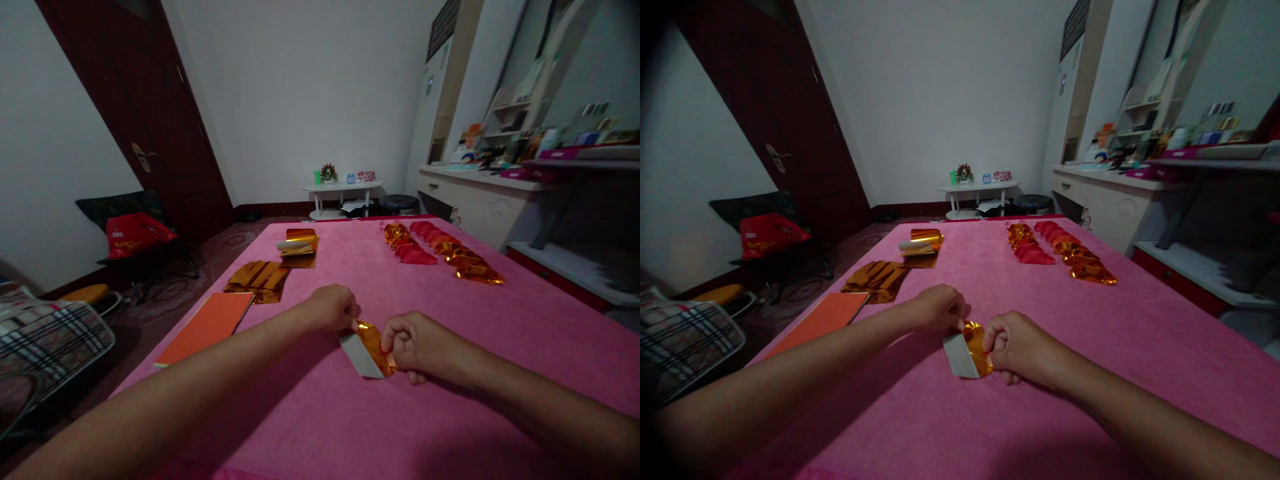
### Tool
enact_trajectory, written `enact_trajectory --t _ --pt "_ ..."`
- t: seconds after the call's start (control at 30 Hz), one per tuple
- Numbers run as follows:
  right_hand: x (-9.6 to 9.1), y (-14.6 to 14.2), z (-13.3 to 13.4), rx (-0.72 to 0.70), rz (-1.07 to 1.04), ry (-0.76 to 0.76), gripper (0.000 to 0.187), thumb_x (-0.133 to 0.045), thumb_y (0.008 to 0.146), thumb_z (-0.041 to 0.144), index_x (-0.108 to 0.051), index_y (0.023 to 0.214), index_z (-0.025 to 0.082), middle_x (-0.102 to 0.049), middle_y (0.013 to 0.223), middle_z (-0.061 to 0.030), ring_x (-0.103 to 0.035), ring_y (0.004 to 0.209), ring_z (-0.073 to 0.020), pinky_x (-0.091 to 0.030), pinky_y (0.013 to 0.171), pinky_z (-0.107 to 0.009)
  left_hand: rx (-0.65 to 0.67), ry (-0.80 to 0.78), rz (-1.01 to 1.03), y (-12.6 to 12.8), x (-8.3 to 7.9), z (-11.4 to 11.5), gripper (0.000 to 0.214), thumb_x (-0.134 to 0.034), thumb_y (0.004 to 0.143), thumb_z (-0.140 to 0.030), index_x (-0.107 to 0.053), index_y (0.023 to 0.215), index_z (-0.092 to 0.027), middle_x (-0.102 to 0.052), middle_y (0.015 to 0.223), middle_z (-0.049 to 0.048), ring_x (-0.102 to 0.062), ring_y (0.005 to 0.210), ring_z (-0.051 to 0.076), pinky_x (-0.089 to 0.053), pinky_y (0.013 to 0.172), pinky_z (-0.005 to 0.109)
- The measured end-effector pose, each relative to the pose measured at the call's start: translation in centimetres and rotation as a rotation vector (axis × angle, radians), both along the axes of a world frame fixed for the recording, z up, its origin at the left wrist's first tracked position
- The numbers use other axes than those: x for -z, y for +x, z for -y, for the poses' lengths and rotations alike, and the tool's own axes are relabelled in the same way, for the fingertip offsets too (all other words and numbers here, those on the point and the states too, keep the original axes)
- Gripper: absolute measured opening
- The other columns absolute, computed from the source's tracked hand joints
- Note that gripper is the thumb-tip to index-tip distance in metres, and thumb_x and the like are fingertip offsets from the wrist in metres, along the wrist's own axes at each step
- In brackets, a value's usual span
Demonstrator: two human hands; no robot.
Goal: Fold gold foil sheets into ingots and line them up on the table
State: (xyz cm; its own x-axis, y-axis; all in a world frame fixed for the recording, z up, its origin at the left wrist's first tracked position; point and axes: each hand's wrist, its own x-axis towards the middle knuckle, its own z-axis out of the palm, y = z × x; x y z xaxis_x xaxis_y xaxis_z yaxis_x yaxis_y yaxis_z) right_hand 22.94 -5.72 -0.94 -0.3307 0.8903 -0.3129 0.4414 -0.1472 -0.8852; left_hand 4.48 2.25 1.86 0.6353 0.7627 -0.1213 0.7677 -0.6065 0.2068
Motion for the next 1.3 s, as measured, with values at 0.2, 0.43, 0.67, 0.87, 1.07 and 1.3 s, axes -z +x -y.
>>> enact_trajectory --t 0.2,0.43,0.67,0.87,1.07,1.3 --pt "0.3 -2.4 -0.4 0.057 -0.041 0.087 0.016 -0.058 0.064 0.019 -0.056 0.08 0.017 -0.049 0.05 0.0076 -0.052 0.041 -0.0081 -0.042 0.041 -0.019 0.161 0.281 -0.064 0.9 -1.0 -2.2 0.017 -0.068 0.068 -0.035 -0.068 0.074 -0.019 -0.067 0.074 0.0052 -0.061 0.071 0.018 -0.037 0.058 0.023" --pt "0.4 -2.5 -0.6 -0.125 0.312 0.553 0.022 -0.052 0.066 0.009 -0.069 0.075 0.021 -0.055 0.065 0.0008 -0.05 0.058 -0.0106 -0.037 0.052 -0.022 0.236 0.234 0.104 0.5 0.9 -3.9 0.013 -0.067 0.073 -0.029 -0.068 0.079 -0.018 -0.068 0.079 0.0032 -0.06 0.071 0.015 -0.039 0.061 0.022" --pt "0.6 -1.6 -0.1 -0.127 0.372 0.67 0.022 -0.06 0.071 0.015 -0.072 0.083 0.029 -0.059 0.086 -0.0009 -0.054 0.078 -0.0153 -0.039 0.068 -0.026 0.411 0.175 0.475 -1.5 2.0 -1.5 0.014 -0.055 0.079 -0.011 -0.067 0.085 -0.015 -0.065 0.093 0.0053 -0.059 0.086 0.013 -0.044 0.079 0.023" --pt "1.2 -1.5 -0.5 -0.106 0.299 0.644 0.02 -0.062 0.069 0.011 -0.071 0.08 0.025 -0.057 0.078 0.0006 -0.054 0.071 -0.0132 -0.039 0.064 -0.025 0.453 0.09 0.482 -4.2 2.0 2.5 0.017 -0.055 0.082 -0.022 -0.066 0.093 -0.015 -0.066 0.089 0.0056 -0.06 0.085 0.015 -0.044 0.083 0.026" --pt "1.3 -1.6 -0.4 -0.056 0.299 0.625 0.02 -0.059 0.066 0.008 -0.065 0.08 0.021 -0.055 0.077 0.0014 -0.052 0.068 -0.012 -0.038 0.061 -0.024 0.417 0.22 0.508 -5.5 3.3 3.2 0.029 -0.065 0.074 -0.028 -0.066 0.101 -0.017 -0.062 0.106 0.0087 -0.056 0.099 0.02 -0.043 0.089 0.032" --pt "1.4 -1.6 -0.4 -0.067 0.305 0.631 0.02 -0.057 0.067 0.009 -0.063 0.083 0.021 -0.056 0.078 0.0009 -0.052 0.069 -0.0123 -0.039 0.063 -0.024 0.454 0.362 0.416 -5.1 4.1 3.3 0.021 -0.048 0.088 -0.025 -0.065 0.097 -0.017 -0.065 0.095 0.0088 -0.058 0.09 0.017 -0.044 0.082 0.031"
